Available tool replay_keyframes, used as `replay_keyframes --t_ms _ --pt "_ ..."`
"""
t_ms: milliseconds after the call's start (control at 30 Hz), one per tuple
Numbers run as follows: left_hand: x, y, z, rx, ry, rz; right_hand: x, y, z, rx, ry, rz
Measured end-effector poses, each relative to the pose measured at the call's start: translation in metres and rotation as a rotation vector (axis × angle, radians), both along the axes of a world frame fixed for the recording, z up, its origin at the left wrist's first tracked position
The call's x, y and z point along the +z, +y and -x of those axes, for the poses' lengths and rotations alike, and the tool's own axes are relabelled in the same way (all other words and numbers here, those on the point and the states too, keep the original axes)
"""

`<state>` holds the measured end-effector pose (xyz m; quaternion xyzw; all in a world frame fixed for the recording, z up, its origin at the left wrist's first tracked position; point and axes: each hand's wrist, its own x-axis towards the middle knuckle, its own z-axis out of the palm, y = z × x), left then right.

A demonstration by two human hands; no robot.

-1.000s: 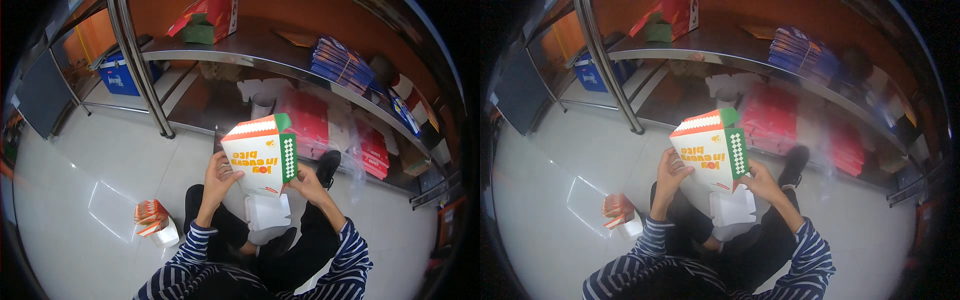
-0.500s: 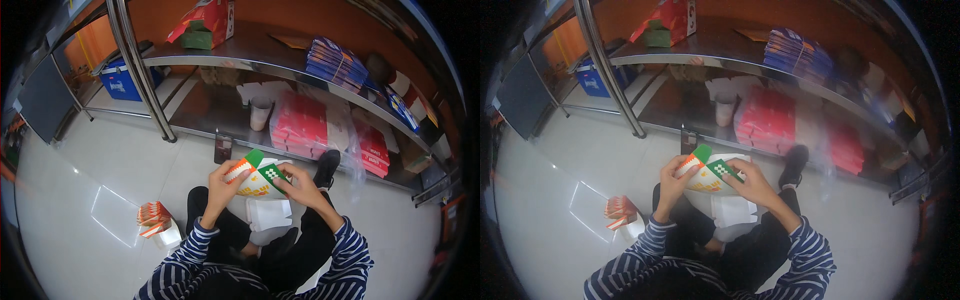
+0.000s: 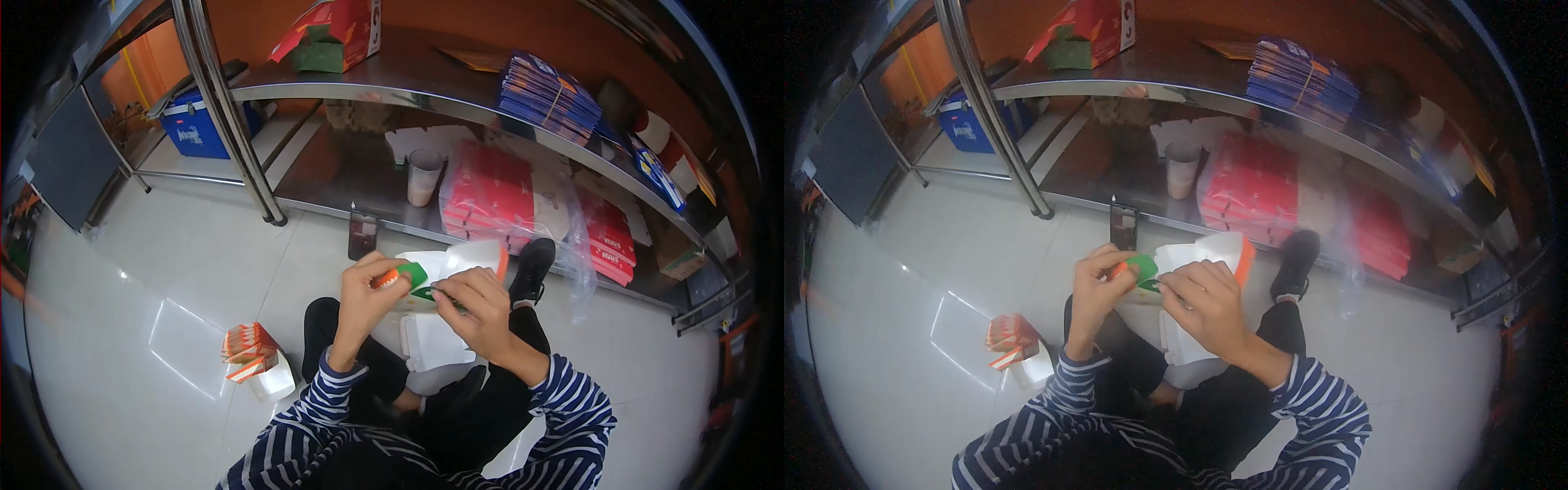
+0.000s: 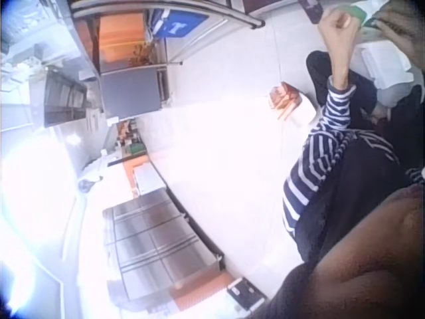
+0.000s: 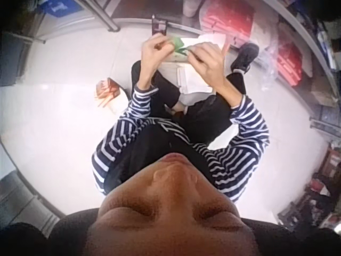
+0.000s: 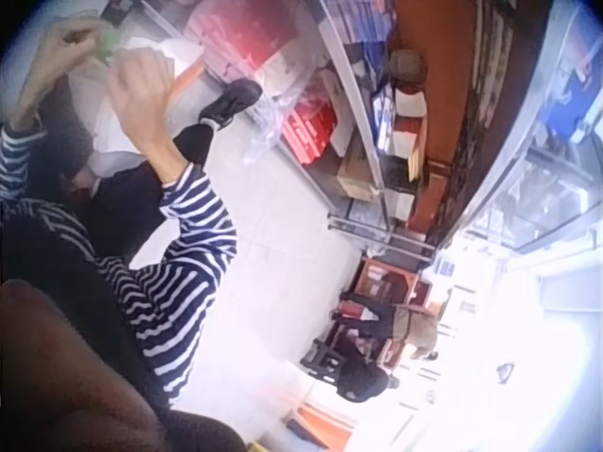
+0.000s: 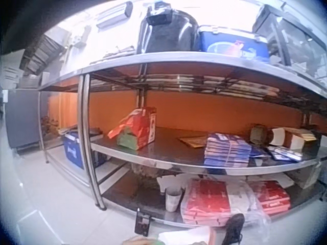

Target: The person sits on the floor and assembles small, colorful cardboard boxes by folding the flaps and securing them with adhesive strips. They handle the boxes one at a time, folding the sides and tucking the tabs to form the box shape.

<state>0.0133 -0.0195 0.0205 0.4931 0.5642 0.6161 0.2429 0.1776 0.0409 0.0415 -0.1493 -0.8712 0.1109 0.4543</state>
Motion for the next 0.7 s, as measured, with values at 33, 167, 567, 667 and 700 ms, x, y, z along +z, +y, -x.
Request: replay_keyframes --t_ms 33,167,567,667,700 --pt "0.004 -0.001 -0.001 -0.046 0.03 0.009 0.0 -0.002 0.0 -0.007 0.016 -0.005" --pt "0.014 -0.004 0.001 -0.19 0.155 0.026 0.001 -0.005 -0.002 -0.031 0.003 -0.112" --pt "0.027 -0.013 0.012 -0.426 0.427 -0.111 0.007 0.002 -0.01 0.043 -0.054 -0.218" --pt "0.031 -0.012 0.012 -0.457 0.467 -0.085 0.005 0.001 -0.012 0.044 -0.093 -0.21" --pt "0.032 -0.012 0.012 -0.472 0.477 -0.077 0.004 0.0 -0.013 0.045 -0.11 -0.205"
